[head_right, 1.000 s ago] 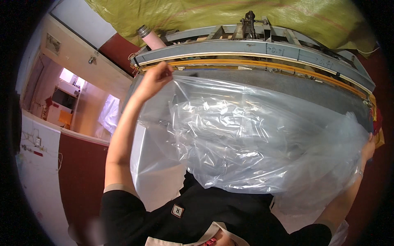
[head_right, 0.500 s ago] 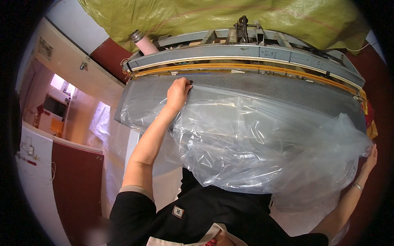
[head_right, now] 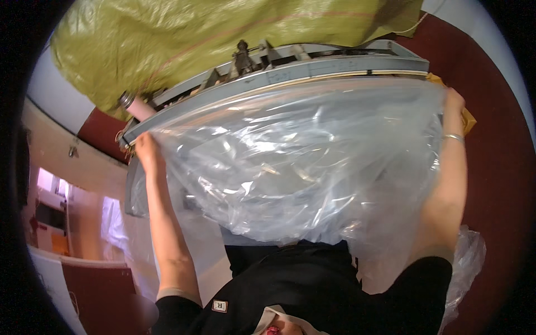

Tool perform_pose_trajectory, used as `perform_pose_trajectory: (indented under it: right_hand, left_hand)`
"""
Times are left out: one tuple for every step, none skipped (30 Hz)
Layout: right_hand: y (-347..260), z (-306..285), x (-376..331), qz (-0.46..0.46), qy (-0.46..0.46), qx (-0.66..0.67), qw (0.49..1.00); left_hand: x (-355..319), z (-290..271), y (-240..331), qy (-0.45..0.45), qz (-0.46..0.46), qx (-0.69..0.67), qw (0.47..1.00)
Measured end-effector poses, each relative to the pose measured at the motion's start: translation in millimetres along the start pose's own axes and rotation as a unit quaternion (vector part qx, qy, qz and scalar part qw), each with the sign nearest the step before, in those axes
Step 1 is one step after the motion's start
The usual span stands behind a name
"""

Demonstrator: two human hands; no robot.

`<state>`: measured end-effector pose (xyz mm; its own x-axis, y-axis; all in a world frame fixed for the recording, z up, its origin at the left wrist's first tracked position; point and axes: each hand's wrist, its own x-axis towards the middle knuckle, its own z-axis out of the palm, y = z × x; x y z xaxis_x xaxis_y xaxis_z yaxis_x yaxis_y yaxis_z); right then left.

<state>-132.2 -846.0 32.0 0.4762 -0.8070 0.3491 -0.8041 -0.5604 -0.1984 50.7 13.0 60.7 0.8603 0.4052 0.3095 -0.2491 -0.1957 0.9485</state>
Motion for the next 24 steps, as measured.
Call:
perform_pose_trajectory:
  right_hand:
    - [-2.1, 0.8, -1.4, 0.028, 0.078, 0.042, 0.996]
    - [-51.3, 7.2, -40.7, 0.035, 0.08, 0.068, 0.994]
    - [-106.3, -2.1, -89.6, 0.035, 0.085, 0.1, 0.991]
    - [-116.1, -5.5, -105.0, 0.001, 0.071, 0.103, 0.992]
    - [-121.8, 5.7, -113.9, -0.03, 0.057, 0.104, 0.993]
    - [-123.5, 20.3, -119.2, -0.045, 0.071, 0.164, 0.983]
    - [-124.3, 33.8, -119.9, -0.061, 0.083, 0.224, 0.969]
    - [-124.1, 43.5, -112.5, -0.057, 0.088, 0.219, 0.97]
    - [-126.7, 50.8, -102.6, -0.07, 0.072, 0.325, 0.94]
    - [-126.5, 57.0, -93.8, -0.082, 0.055, 0.427, 0.899]
    - [-134.2, 60.7, -90.6, -0.082, 0.055, 0.427, 0.899]
    - [-143.2, 65.5, -88.5, -0.081, 0.044, 0.464, 0.881]
    - [-150.4, 68.9, -86.6, -0.079, 0.034, 0.499, 0.862]
    - [-149.2, 74.1, -81.5, -0.077, 0.037, 0.497, 0.863]
    - [-148.1, 79.6, -77.6, -0.078, 0.074, 0.484, 0.869]
    - [-145.4, 84.0, -73.9, -0.078, 0.11, 0.47, 0.872]
    - [-149.7, 83.1, -75.9, -0.079, 0.107, 0.47, 0.873]
    - [-153.6, 82.2, -78.9, -0.062, 0.098, 0.517, 0.848]
    - [-157.8, 81.5, -82.5, -0.046, 0.087, 0.562, 0.821]
    - [-154.7, 83.7, -79.2, -0.044, 0.088, 0.561, 0.822]
    - [-147.0, 87.2, -71.9, -0.015, 0.097, 0.528, 0.844]
    - [-139.3, 91.6, -66.3, 0.016, 0.106, 0.493, 0.863]
    - [-143.1, 91.5, -67.6, 0.016, 0.102, 0.494, 0.863]
    - [-144.8, 90.5, -68.3, 0.014, 0.122, 0.468, 0.875]
  left_hand:
    - [-2.6, 15.0, -7.8, 0.096, 0.107, 0.073, 0.987]
    - [-17.8, 15.2, -0.2, 0.153, 0.172, 0.179, 0.957]
    - [-19.8, -8.3, -16.2, 0.166, 0.173, 0.187, 0.953]
    - [-10.9, -24.1, -50.6, 0.137, 0.198, 0.253, 0.937]
    - [0.3, -33.5, -77.5, 0.105, 0.222, 0.317, 0.916]
    - [8.1, -35.5, -92.7, 0.099, 0.224, 0.308, 0.919]
    - [14.7, -38.6, -105.2, 0.104, 0.2, 0.298, 0.928]
    - [23.0, -37.2, -113.5, 0.109, 0.174, 0.289, 0.935]
    - [31.5, -34.8, -116.8, 0.106, 0.173, 0.286, 0.936]
    - [39.6, -32.6, -119.9, 0.112, 0.169, 0.275, 0.94]
    - [46.4, -32.3, -121.5, 0.122, 0.165, 0.267, 0.942]
    - [50.0, -30.4, -120.3, 0.132, 0.162, 0.268, 0.94]
    - [57.3, -32.5, -125.7, 0.133, 0.162, 0.269, 0.94]
    - [63.1, -28.6, -124.7, 0.111, 0.146, 0.23, 0.956]
    - [66.8, -23.3, -125.5, 0.089, 0.129, 0.19, 0.969]
    - [65.8, -21.8, -127.4, 0.101, 0.134, 0.202, 0.965]
    - [65.9, -24.7, -126.8, 0.101, 0.132, 0.205, 0.965]
    - [65.2, -27.6, -126.8, 0.087, 0.115, 0.168, 0.975]
    - [64.4, -30.8, -127.1, 0.073, 0.097, 0.132, 0.984]
    - [63.9, -28.9, -123.8, 0.072, 0.096, 0.131, 0.984]
    - [63.3, -22.0, -122.7, 0.072, 0.091, 0.124, 0.986]
    - [62.3, -14.7, -122.3, 0.072, 0.084, 0.117, 0.987]
    - [62.4, -17.4, -123.3, 0.073, 0.084, 0.121, 0.986]
    - [62.4, -19.5, -124.8, 0.093, 0.112, 0.135, 0.98]
